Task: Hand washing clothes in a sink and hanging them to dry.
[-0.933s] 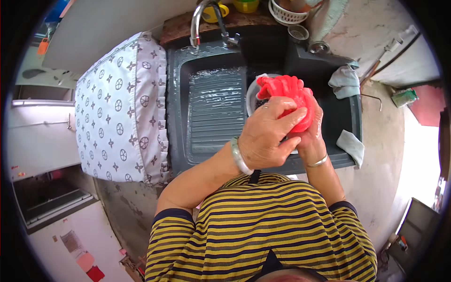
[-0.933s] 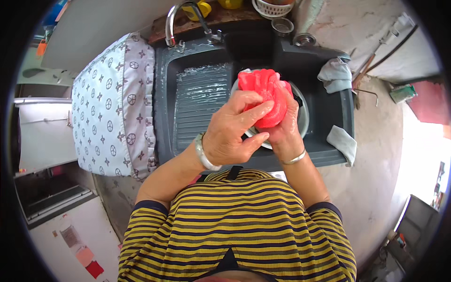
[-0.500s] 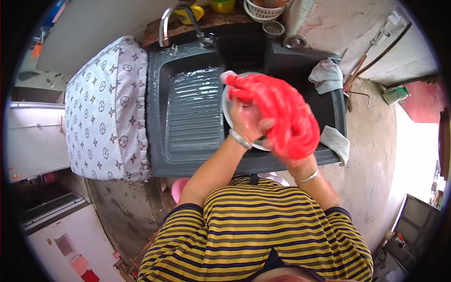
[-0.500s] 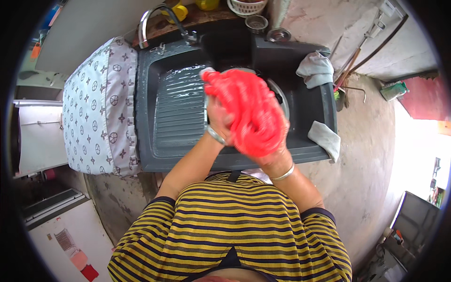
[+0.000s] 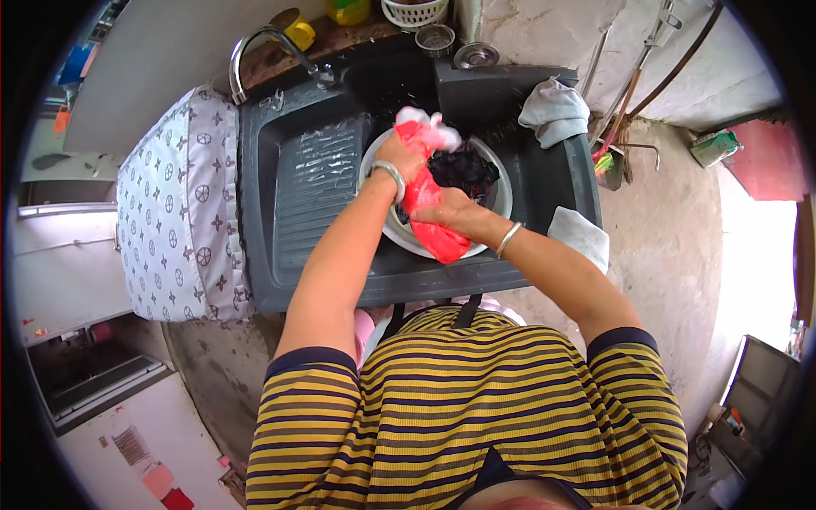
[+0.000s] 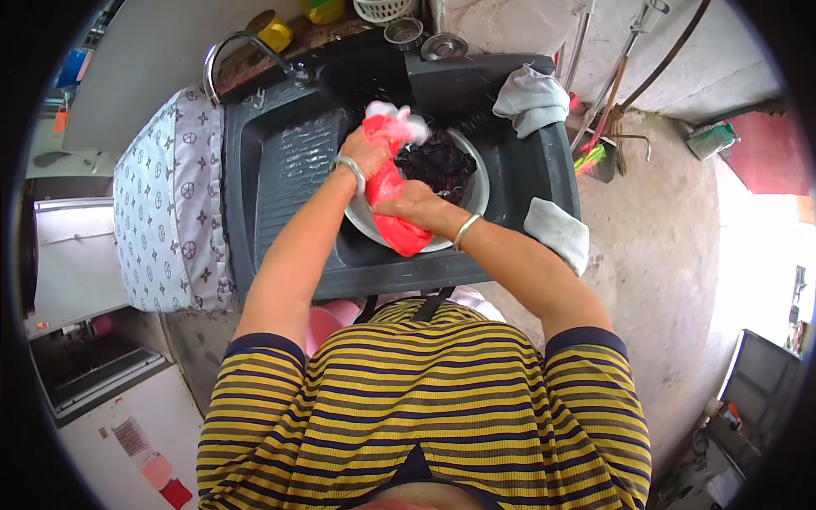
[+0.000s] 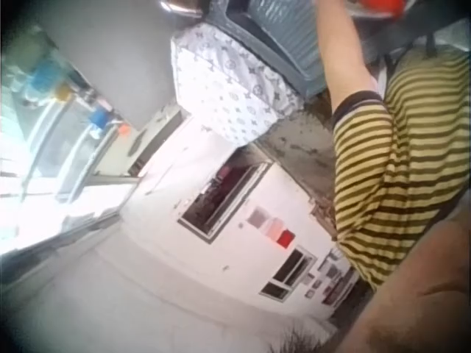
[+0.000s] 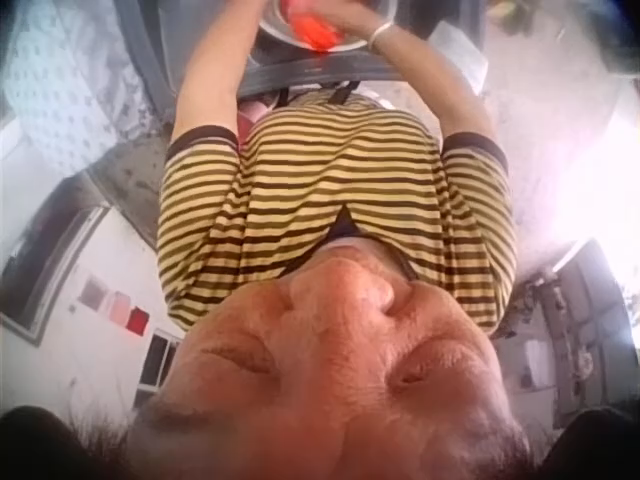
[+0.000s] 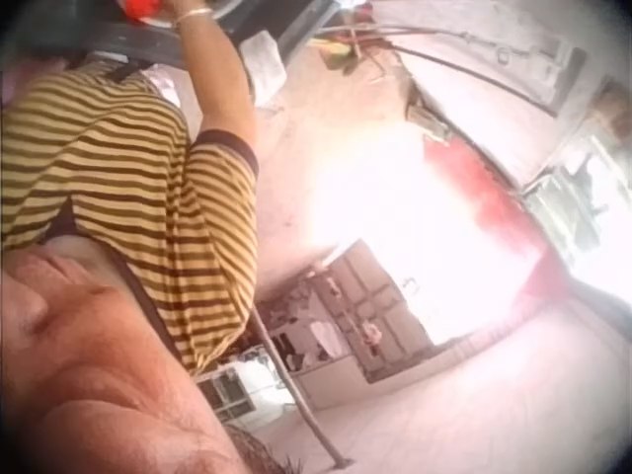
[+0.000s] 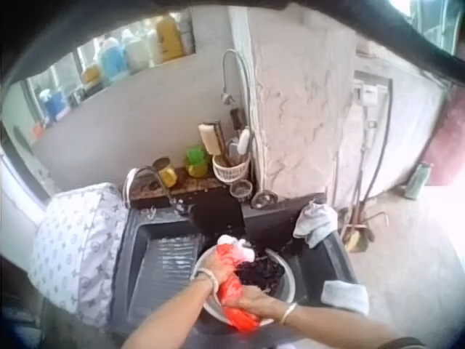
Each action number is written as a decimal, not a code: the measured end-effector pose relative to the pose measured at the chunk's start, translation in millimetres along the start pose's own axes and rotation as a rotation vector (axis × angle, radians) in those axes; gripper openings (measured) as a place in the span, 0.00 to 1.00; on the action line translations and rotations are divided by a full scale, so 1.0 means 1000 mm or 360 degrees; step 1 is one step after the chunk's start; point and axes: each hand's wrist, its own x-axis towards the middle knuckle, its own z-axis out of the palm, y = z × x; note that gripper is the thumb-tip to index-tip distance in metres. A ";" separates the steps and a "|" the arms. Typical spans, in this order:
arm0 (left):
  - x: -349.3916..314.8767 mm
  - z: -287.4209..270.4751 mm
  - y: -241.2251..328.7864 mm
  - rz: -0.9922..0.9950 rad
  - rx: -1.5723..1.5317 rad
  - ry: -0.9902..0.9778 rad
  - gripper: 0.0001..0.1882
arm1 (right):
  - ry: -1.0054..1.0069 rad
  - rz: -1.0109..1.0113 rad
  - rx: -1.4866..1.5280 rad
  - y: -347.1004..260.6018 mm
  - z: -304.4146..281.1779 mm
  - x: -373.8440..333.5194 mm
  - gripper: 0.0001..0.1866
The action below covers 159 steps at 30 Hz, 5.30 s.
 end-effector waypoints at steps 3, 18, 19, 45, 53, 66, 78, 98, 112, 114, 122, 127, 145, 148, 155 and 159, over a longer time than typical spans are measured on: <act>0.005 0.014 -0.018 -0.0053 0.0445 -0.0138 0.29 | 0.0316 -0.0333 0.0304 0.007 0.013 -0.006 0.32; -0.031 -0.003 0.017 0.0588 -0.3225 -0.1237 0.31 | -0.1212 -0.0725 0.2488 -0.084 0.063 -0.089 0.32; -0.031 -0.010 0.028 0.0573 -0.3229 -0.1271 0.31 | -0.1260 -0.0744 0.2512 -0.080 0.063 -0.091 0.32; -0.014 -0.090 0.060 0.0348 -0.1341 -0.0482 0.07 | 0.0915 -0.0788 -0.0493 -0.027 0.000 -0.062 0.40; -0.056 -0.107 0.156 0.2256 0.0014 -0.0210 0.04 | 0.0024 -0.0046 0.1472 -0.016 0.027 -0.062 0.26; -0.144 -0.099 0.120 0.2699 0.0169 -0.0915 0.19 | -0.0518 -0.0399 0.2043 -0.007 0.011 -0.043 0.34; -0.085 -0.130 0.052 0.1649 -0.0710 0.0390 0.05 | 0.0976 -0.1088 0.1377 -0.072 -0.028 -0.052 0.13; -0.011 -0.048 0.061 0.0187 -0.1181 -0.0430 0.06 | 0.0588 -0.2193 -0.1987 -0.101 0.065 -0.053 0.09; -0.044 -0.102 0.138 0.1690 -0.0452 0.0156 0.05 | 0.0508 -0.0703 0.1822 -0.050 0.005 -0.055 0.22; -0.052 -0.108 0.150 0.2361 -0.0187 0.0202 0.10 | 0.0304 -0.0629 0.1746 -0.047 0.022 -0.051 0.22; -0.094 -0.101 0.140 0.2846 -0.0088 -0.0364 0.17 | -0.0104 -0.0308 0.1834 -0.024 0.030 -0.056 0.27; -0.129 -0.113 0.136 0.2808 -0.0114 -0.0401 0.15 | 0.0551 -0.0778 0.1660 -0.067 0.017 -0.070 0.17; -0.054 -0.095 0.041 0.0021 -0.2526 -0.0233 0.16 | 0.1367 -0.2259 -0.0562 -0.170 0.004 -0.121 0.08; -0.052 -0.072 0.026 -0.0054 -0.2331 -0.0402 0.16 | 0.1091 -0.2355 -0.1018 -0.177 0.032 -0.110 0.13; -0.038 -0.082 0.068 -0.0505 -0.2115 -0.0886 0.14 | 0.0841 -0.2266 -0.1790 -0.164 0.093 -0.099 0.12; -0.032 -0.079 0.076 -0.0056 -0.1699 -0.1161 0.13 | 0.0805 -0.2102 -0.1982 -0.138 0.103 -0.083 0.11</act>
